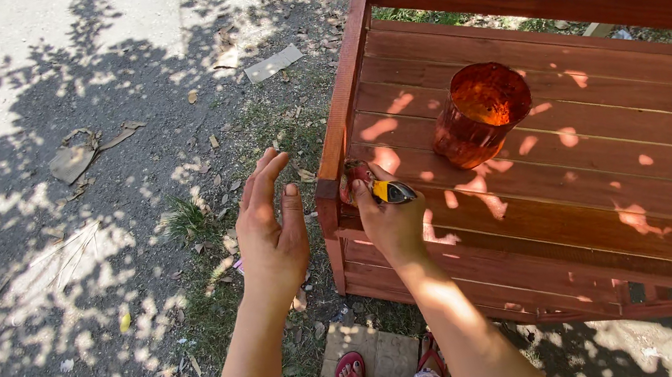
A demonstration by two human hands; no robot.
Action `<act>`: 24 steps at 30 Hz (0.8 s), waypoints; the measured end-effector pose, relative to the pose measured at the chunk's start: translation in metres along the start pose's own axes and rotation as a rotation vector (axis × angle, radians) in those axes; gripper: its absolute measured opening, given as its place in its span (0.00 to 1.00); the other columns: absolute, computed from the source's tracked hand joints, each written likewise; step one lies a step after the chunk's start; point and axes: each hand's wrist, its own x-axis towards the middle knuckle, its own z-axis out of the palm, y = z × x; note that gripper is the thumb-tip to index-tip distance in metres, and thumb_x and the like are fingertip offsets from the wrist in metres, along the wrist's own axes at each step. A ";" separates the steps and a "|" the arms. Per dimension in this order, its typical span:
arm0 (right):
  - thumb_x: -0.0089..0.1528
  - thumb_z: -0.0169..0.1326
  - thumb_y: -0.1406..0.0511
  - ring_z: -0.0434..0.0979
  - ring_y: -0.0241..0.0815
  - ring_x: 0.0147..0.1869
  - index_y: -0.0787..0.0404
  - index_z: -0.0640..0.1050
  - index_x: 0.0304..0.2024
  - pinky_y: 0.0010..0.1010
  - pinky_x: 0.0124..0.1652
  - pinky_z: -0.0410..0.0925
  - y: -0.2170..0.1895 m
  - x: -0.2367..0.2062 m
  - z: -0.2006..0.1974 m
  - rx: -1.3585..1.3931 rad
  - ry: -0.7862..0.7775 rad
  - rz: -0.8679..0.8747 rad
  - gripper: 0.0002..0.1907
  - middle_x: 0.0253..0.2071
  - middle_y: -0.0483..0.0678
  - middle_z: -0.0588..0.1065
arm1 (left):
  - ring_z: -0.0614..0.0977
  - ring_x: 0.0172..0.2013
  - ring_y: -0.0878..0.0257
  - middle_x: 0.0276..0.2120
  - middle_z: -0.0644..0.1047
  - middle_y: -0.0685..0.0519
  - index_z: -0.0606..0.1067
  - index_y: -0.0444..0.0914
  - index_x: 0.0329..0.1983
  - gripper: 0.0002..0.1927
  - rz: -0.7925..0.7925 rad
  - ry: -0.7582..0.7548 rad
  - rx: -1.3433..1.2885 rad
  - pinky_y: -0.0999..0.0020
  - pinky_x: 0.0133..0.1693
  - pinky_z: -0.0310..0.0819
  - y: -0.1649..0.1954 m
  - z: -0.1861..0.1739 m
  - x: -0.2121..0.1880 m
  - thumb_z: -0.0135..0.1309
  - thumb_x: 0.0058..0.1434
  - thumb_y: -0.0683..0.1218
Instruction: The person applies reddish-brown wood stain to a slatted wooden table outdoors. They dip a brush into a stain can, brush the tabletop, rails and edges, and reposition the table to reach different sides while coating the wood surface.
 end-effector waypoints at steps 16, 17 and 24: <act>0.64 0.58 0.68 0.79 0.34 0.38 0.61 0.76 0.58 0.24 0.30 0.73 0.046 -0.032 -0.190 0.031 0.182 0.719 0.19 0.42 0.48 0.80 | 0.68 0.70 0.43 0.69 0.68 0.43 0.72 0.40 0.64 0.19 -0.025 -0.013 0.006 0.52 0.65 0.65 0.006 0.037 0.007 0.47 0.71 0.43; 0.64 0.58 0.67 0.80 0.33 0.37 0.60 0.76 0.58 0.23 0.30 0.73 0.045 -0.029 -0.182 0.032 0.163 0.750 0.19 0.41 0.49 0.80 | 0.68 0.70 0.44 0.69 0.68 0.43 0.72 0.40 0.64 0.18 -0.014 0.008 0.012 0.52 0.65 0.65 0.006 0.038 0.007 0.47 0.71 0.43; 0.62 0.62 0.65 0.76 0.34 0.27 0.66 0.81 0.51 0.24 0.29 0.69 0.031 -0.009 -0.055 0.021 -0.186 0.326 0.16 0.30 0.47 0.81 | 0.67 0.70 0.44 0.70 0.68 0.43 0.71 0.39 0.63 0.19 -0.047 0.016 0.011 0.53 0.66 0.64 0.004 0.029 0.004 0.47 0.70 0.41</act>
